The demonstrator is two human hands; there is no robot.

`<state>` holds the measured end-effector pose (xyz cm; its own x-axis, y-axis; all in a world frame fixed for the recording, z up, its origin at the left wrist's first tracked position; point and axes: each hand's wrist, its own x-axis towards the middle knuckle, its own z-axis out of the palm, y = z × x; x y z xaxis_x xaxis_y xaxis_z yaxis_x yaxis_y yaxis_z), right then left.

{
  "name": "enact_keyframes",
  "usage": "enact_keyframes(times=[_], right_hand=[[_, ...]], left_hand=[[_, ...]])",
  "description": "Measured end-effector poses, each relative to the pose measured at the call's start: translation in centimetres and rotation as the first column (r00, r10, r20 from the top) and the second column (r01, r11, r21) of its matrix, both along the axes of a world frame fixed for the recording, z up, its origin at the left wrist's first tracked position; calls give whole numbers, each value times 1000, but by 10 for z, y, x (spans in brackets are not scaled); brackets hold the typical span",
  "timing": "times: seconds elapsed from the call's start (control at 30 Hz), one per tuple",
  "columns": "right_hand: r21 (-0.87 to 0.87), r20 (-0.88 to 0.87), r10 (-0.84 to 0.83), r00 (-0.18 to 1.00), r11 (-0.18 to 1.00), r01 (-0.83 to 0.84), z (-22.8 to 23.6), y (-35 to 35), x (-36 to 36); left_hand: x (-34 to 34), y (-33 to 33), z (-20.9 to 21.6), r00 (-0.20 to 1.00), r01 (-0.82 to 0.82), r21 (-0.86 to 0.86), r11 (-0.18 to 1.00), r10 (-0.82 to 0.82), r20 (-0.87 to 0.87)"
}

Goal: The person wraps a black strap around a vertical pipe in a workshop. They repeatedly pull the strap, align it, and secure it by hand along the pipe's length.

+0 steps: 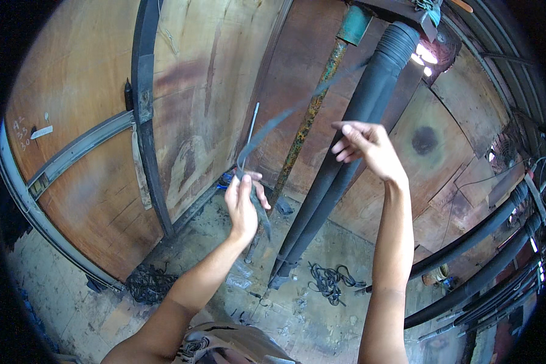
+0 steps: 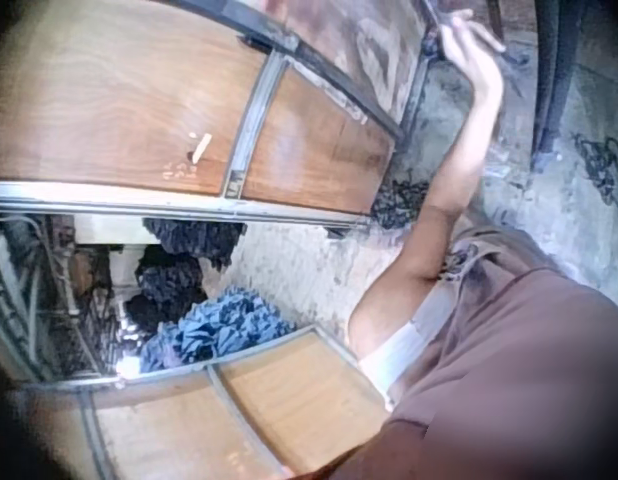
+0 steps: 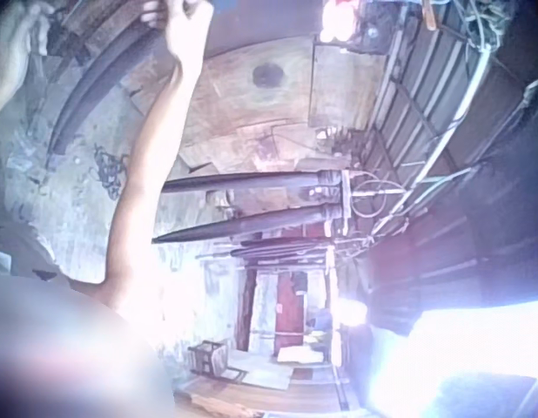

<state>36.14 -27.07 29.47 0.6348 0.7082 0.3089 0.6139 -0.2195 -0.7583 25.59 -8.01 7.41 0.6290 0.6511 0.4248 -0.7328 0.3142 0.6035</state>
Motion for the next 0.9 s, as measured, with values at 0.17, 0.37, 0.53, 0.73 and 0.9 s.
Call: enact_keyframes(times=[0.17,0.37,0.53,0.73,0.9], right_hand=[[727,245,-444,862,673,140,28,-15,61],[729,-203,-112,973,646,226,22,-7,127],[708,-322,83,943,682,182,6,-13,153],[419,61,-242,968,887,195,-34,-73,143],[435,70,-199,978,888,149,-79,-86,107]], left_hand=[[57,17,-13,816,491,276,826,-325,-479],[135,-7,-53,750,540,380,751,-225,-622],[185,-33,-80,808,453,550,702,-63,-585],[185,-17,-99,806,518,704,486,-1,-592],[168,2,-90,764,517,691,505,92,-639]])
